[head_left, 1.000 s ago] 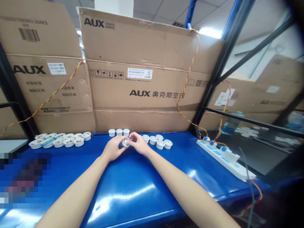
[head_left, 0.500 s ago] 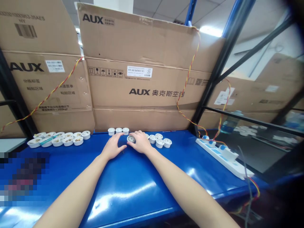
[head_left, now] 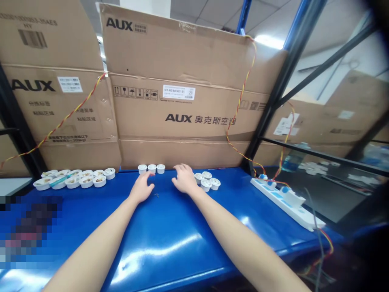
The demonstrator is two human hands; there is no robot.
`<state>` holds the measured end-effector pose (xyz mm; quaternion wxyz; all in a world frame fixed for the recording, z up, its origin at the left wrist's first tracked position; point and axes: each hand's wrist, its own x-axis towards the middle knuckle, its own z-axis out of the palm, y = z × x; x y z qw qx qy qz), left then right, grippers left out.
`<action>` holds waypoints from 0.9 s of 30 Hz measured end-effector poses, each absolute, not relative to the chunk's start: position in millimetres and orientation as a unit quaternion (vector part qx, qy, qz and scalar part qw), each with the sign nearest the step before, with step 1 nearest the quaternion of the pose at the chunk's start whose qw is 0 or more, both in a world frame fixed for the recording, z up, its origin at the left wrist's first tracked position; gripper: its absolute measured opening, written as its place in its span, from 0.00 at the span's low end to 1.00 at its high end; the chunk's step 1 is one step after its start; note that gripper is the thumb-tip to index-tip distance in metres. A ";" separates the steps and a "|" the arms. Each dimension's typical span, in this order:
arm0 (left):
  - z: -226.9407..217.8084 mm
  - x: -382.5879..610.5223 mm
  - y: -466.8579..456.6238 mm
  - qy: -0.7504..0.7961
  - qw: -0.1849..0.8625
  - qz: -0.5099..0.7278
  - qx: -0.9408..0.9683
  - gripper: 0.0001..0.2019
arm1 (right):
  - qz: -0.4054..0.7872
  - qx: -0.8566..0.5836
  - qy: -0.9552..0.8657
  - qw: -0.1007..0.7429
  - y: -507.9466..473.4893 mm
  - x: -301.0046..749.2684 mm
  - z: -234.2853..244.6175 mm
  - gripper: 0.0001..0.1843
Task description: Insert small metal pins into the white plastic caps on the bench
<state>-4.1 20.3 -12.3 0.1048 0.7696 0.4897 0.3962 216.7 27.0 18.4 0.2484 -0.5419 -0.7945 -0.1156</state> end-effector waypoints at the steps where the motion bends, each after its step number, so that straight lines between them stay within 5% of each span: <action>1: -12.8 -4.4 21.5 0.490 0.107 0.399 0.768 0.19 | -0.114 -0.519 -0.811 0.245 29.6 210.2 19.0 0.27; 9: -16.9 -7.2 25.0 0.489 0.113 0.403 0.765 0.19 | -0.034 -0.526 -0.840 0.124 65.0 165.3 26.1 0.31; 18: -20.4 -5.0 27.9 0.454 0.119 0.371 0.802 0.28 | 0.043 -0.337 -0.890 0.304 4.8 199.8 21.4 0.18; 27: -17.2 -5.7 24.3 0.483 0.121 0.365 0.786 0.23 | 0.116 -0.279 -0.923 0.238 7.0 193.7 6.0 0.10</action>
